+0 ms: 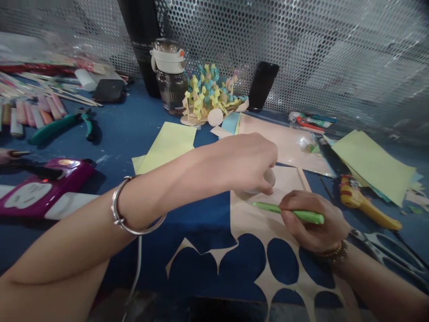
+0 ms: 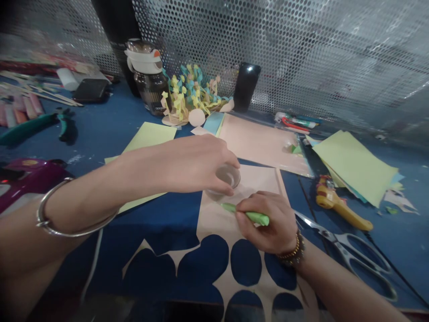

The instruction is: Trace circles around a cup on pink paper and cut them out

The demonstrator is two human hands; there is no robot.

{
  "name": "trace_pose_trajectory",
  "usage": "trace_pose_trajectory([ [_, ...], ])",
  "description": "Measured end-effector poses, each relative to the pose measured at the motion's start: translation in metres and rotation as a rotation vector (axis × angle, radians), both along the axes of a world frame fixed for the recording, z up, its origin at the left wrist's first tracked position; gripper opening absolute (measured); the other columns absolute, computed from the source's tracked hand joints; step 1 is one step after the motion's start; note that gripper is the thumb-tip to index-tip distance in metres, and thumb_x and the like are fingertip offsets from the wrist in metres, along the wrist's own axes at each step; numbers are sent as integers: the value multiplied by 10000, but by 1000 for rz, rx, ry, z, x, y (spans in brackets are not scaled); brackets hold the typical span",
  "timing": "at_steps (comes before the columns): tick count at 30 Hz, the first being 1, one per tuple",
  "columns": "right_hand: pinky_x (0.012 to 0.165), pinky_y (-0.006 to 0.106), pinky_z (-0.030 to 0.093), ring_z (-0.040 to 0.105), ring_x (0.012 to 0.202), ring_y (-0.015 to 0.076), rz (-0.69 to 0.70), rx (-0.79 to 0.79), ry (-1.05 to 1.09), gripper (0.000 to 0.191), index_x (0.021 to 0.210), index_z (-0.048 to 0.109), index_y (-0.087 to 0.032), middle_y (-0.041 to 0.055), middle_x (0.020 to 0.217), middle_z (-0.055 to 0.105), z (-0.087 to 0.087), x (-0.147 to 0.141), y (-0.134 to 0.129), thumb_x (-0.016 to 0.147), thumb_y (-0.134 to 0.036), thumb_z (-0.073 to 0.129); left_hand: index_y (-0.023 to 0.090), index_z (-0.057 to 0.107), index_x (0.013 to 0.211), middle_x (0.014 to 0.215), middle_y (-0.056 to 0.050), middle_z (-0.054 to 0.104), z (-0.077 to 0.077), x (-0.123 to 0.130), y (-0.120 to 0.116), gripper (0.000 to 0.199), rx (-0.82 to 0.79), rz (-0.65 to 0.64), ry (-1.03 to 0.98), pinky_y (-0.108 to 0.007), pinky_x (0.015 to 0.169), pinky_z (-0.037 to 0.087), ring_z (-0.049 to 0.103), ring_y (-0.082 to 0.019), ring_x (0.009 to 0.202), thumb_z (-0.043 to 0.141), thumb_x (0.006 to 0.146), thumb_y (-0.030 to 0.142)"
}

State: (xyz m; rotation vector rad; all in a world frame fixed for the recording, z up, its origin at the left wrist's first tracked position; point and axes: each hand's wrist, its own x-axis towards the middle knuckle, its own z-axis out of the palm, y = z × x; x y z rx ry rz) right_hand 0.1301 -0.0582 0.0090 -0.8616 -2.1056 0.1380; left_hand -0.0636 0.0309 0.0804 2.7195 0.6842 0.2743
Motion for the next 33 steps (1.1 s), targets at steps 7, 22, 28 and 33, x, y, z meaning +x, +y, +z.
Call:
trace_pose_trajectory([
  [7,476,283,477,601,517,160,16,-2,0,187,860,557,-224,-12,582,599,-1,-1,1,750,-75,585,171,708,697,635,-53,602,1,-2,-1,241,-24,-15,-20,-299,557,265,519,-165,580,575,726,369],
  [22,604,269,557,667,658,135,176,185,-386,158,967,586,-182,23,777,711,-9,-8,7,816,-208,622,160,706,678,634,-53,577,-5,-3,-1,240,-3,-60,-91,-309,527,217,465,-142,549,559,737,340],
  [28,600,280,543,662,675,148,170,194,-469,180,979,574,-180,38,821,711,-9,-8,6,814,-221,632,170,723,741,647,-49,580,-4,-3,0,244,-7,-40,-70,-306,535,224,462,-141,546,565,729,356],
  [33,598,273,533,663,677,140,168,78,-416,173,985,568,-181,27,835,710,-6,-1,3,818,-192,613,175,734,776,668,-48,587,-5,-4,0,255,-25,-26,-54,-302,558,233,496,-150,600,571,734,366],
])
